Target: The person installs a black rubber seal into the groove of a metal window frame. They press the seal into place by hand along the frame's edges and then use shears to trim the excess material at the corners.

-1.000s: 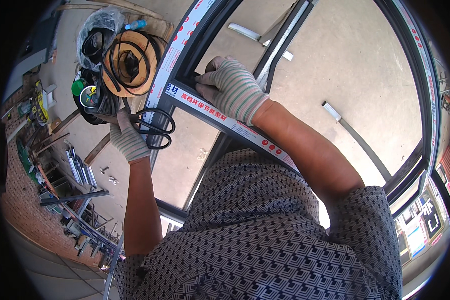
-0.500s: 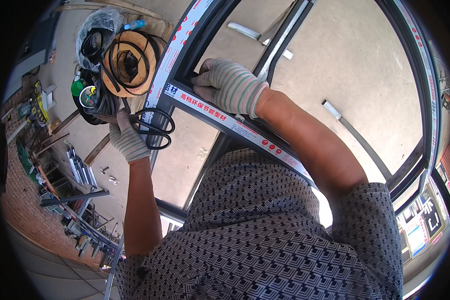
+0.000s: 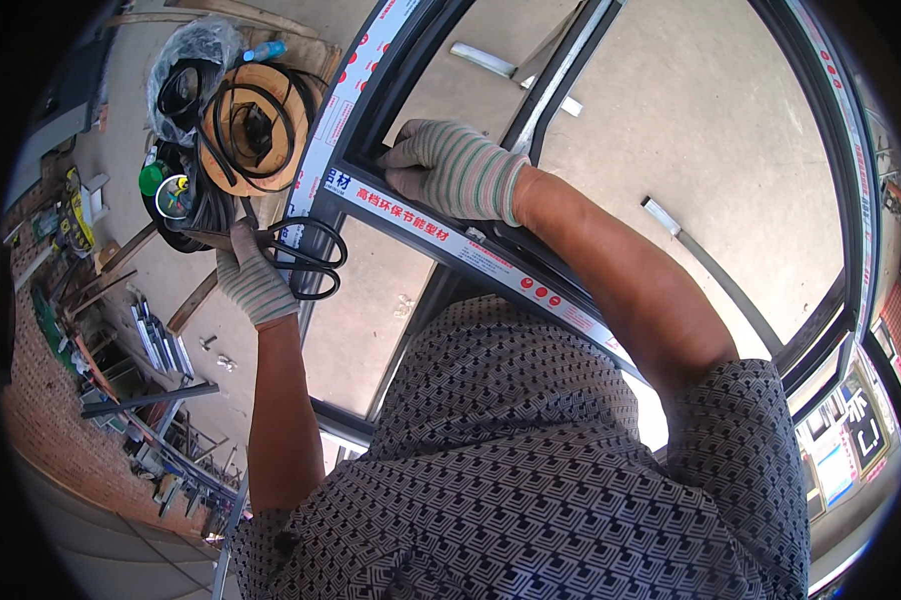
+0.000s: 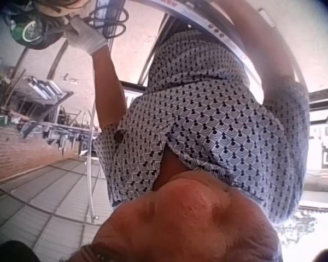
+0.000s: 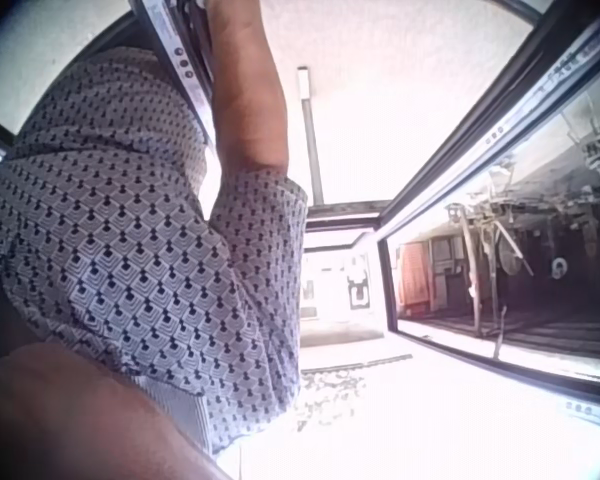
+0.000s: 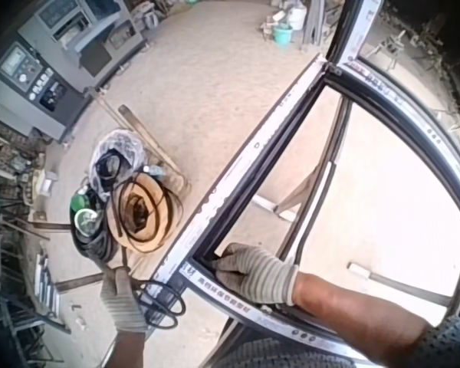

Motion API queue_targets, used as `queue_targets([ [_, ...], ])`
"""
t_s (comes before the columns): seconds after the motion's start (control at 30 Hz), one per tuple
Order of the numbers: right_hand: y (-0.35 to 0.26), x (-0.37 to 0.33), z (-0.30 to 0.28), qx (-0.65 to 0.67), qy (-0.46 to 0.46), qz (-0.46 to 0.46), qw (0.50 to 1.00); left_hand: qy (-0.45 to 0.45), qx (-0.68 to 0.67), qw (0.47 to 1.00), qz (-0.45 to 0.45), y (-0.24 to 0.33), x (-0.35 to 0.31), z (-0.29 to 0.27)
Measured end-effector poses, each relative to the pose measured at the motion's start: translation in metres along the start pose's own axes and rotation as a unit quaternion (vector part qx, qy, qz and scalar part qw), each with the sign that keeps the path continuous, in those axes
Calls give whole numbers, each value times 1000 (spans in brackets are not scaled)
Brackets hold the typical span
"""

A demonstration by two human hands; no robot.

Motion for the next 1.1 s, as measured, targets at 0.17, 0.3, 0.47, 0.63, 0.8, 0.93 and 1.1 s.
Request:
queue_targets([
  [0.17, -3, 1, 1, 2, -14, 27, 1000, 4, -2, 1000, 24, -1, 2, 1],
  [0.3, -3, 0, 4, 2, -26, 65, 998, 0, 21, 1000, 12, -1, 2, -2],
  [0.47, -6, 4, 4, 47, -33, 120, 991, -6, -16, 999, 33, -5, 8, 0],
  [0.63, 2, 4, 8, 89, -6, 121, 989, -9, 5, 1000, 6, -1, 5, -1],
  [0.8, 7, 8, 8, 90, 23, 191, 977, -10, -19, 1000, 23, 2, 0, 2],
  [0.93, 9, 16, 7, 60, 21, 219, 974, -11, -12, 1000, 12, 1, 0, 1],
  [1.1, 16, 25, 6, 63, 8, 232, 971, 0, -8, 1000, 30, -1, 4, 1],
])
Point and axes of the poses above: each hand's wrist, its own x-axis towards the middle knuckle, its own z-axis out of the palm, y = z × x, the point moved 5 cm from there along x, towards the middle knuckle, and after that the axes turned 15 degrees about -z, right-handed, at the moved point
